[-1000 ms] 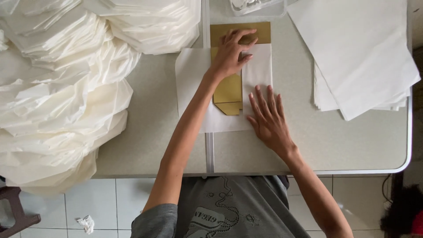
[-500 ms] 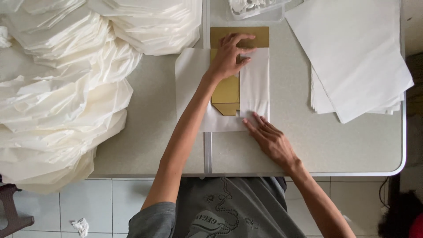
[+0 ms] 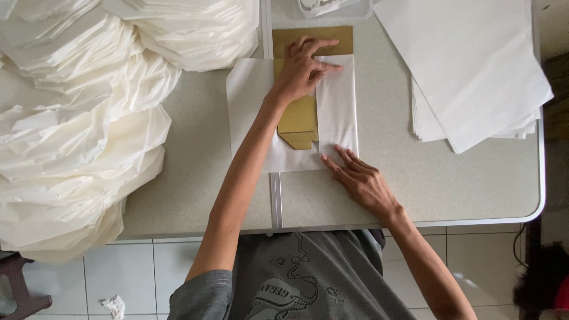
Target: Folding white paper sheets around a cardboard template on a table
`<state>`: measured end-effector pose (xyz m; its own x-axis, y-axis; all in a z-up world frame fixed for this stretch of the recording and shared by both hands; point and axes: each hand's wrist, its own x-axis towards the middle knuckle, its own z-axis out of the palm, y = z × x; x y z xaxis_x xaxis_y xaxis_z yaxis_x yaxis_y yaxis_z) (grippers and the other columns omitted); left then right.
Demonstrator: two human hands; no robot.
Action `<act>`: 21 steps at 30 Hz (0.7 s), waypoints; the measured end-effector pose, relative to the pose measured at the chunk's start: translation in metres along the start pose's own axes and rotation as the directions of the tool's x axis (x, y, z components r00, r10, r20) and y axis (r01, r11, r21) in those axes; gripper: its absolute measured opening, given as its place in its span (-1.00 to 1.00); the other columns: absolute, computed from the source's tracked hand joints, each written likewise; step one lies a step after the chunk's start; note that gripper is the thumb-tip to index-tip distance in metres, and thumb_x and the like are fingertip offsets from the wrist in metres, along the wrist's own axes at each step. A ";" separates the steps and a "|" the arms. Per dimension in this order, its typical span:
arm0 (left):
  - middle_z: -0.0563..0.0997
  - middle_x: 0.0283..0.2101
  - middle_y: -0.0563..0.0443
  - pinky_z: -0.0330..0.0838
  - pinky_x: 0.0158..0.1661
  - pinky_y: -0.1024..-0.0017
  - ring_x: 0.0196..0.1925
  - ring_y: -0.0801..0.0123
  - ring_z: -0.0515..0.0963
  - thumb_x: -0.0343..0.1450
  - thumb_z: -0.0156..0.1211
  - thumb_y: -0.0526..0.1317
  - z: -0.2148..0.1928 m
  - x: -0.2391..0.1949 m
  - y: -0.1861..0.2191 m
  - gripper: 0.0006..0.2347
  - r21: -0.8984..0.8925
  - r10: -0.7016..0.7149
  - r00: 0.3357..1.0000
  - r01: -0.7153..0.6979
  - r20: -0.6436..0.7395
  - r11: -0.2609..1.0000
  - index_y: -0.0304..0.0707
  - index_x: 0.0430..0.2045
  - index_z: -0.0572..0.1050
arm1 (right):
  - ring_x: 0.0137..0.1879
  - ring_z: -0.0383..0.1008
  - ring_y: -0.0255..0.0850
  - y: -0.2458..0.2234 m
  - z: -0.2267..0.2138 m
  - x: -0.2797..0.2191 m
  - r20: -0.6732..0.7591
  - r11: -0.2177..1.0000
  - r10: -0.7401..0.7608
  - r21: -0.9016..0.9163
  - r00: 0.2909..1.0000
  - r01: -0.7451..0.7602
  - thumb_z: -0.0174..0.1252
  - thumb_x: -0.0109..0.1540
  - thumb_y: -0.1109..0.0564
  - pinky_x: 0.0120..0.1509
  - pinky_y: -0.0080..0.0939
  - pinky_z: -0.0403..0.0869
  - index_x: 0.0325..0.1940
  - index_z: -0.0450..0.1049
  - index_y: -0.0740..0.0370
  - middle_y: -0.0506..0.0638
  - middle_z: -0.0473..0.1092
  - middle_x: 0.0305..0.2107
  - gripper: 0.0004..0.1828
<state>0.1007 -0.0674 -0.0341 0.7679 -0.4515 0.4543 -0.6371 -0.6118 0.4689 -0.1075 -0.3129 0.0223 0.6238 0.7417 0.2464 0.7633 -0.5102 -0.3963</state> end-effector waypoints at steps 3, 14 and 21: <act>0.28 0.37 0.29 0.13 0.10 0.09 0.23 0.12 0.30 0.32 0.17 -0.45 0.006 -0.002 -0.003 -0.51 0.050 0.026 1.000 -0.027 0.014 0.998 0.44 -0.07 0.71 | 0.55 0.10 0.03 -0.006 -0.016 0.004 0.091 0.996 -0.082 -0.026 0.992 0.085 -0.24 0.44 0.18 0.60 -0.05 0.16 0.55 0.02 0.22 0.27 0.25 0.35 -0.45; 0.37 0.32 0.25 0.06 0.08 0.12 0.25 0.12 0.24 0.36 0.25 -0.43 -0.006 0.000 0.007 -0.62 -0.041 -0.043 0.996 0.047 0.077 0.998 0.24 -0.10 0.71 | 0.02 0.53 -0.12 0.116 -0.022 0.095 -0.440 0.906 0.418 0.263 0.795 -0.331 0.39 0.36 0.17 0.16 -0.10 0.51 0.58 0.01 0.05 0.02 0.55 -0.09 -0.14; 0.43 0.26 0.14 0.09 0.05 0.05 0.22 0.10 0.27 0.36 0.34 -0.41 -0.010 0.003 0.009 -0.69 -0.008 -0.013 0.998 0.013 0.068 1.000 0.15 -0.13 0.73 | -0.02 0.31 -0.08 0.151 -0.007 0.108 -0.177 0.828 0.549 0.250 0.816 -0.503 0.50 0.19 0.11 0.18 -0.05 0.27 0.64 -0.21 -0.05 -0.03 0.40 -0.22 0.18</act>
<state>0.0967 -0.0677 -0.0216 0.7786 -0.4867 0.3960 -0.6274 -0.6125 0.4807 0.0764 -0.3125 -0.0051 0.9585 0.2481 0.1403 0.2761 -0.6862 -0.6730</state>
